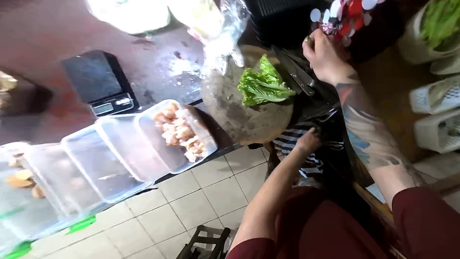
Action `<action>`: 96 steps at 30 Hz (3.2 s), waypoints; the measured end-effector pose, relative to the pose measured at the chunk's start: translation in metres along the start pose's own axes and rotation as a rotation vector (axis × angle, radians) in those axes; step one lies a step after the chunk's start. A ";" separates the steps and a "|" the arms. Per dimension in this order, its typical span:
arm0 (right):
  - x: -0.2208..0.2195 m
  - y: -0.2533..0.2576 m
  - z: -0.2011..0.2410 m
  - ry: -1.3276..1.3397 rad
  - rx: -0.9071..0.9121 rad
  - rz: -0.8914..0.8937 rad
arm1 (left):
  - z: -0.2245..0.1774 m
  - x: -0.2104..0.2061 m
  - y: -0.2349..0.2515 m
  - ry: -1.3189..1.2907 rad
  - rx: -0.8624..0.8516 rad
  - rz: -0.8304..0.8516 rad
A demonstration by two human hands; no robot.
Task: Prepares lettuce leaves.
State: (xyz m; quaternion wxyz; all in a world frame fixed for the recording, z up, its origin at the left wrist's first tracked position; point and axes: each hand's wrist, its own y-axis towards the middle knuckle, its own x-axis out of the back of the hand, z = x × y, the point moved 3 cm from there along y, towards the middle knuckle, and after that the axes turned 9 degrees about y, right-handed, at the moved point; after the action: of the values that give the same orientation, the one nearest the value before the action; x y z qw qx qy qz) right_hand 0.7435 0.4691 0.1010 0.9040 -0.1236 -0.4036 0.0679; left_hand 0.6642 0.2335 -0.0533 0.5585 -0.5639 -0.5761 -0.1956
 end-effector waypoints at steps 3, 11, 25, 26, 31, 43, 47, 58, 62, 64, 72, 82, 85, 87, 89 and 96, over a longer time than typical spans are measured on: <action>0.009 -0.106 -0.057 0.382 -0.039 0.003 | 0.002 0.009 -0.001 0.008 -0.009 0.020; -0.114 -0.222 -0.193 0.276 -0.359 0.030 | 0.010 0.003 0.007 -0.001 -0.039 0.065; -0.114 -0.200 -0.158 0.089 -0.061 -0.241 | 0.018 0.016 -0.003 -0.255 0.091 0.021; -0.107 -0.197 -0.134 0.157 0.143 -0.364 | 0.020 0.017 -0.006 -0.367 0.160 -0.010; -0.095 -0.121 -0.011 -0.056 0.606 -0.214 | 0.019 0.028 -0.017 -0.767 0.487 0.011; -0.085 -0.128 0.052 0.623 0.182 -0.129 | 0.026 0.089 -0.162 -1.200 0.615 -1.133; -0.095 -0.139 0.073 0.714 0.124 0.031 | 0.082 0.110 -0.201 -1.617 0.735 -1.371; -0.130 -0.138 0.109 1.167 -0.036 -0.120 | 0.147 0.108 -0.206 -1.872 0.937 -1.531; -0.142 -0.130 0.121 1.372 0.032 -0.279 | 0.150 0.120 -0.209 -1.878 0.962 -1.565; -0.144 -0.129 0.126 1.438 0.039 -0.334 | 0.149 0.124 -0.207 -1.861 0.970 -1.532; -0.143 -0.133 0.132 1.780 -0.018 -0.434 | 0.128 0.127 -0.212 -1.711 1.004 -1.352; -0.104 -0.143 0.119 0.558 0.187 -0.412 | 0.162 0.122 -0.241 -0.942 0.923 -1.052; -0.113 -0.153 0.128 0.431 0.254 -0.416 | 0.158 0.138 -0.265 -0.888 0.870 -1.161; -0.117 -0.155 0.134 0.388 0.321 -0.439 | 0.158 0.147 -0.270 -1.190 0.649 -1.250; -0.121 -0.159 0.138 0.355 0.369 -0.447 | 0.159 0.145 -0.266 -1.521 0.421 -1.216; -0.120 -0.164 0.151 0.328 0.362 -0.300 | 0.162 0.143 -0.276 -1.687 0.354 -1.228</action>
State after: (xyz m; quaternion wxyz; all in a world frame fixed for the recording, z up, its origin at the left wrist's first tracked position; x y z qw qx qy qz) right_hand 0.5549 0.3106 0.1580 0.9645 0.0915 -0.2471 -0.0166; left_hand 0.3930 0.3544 0.1329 -0.1431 -0.0396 -0.9841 0.0973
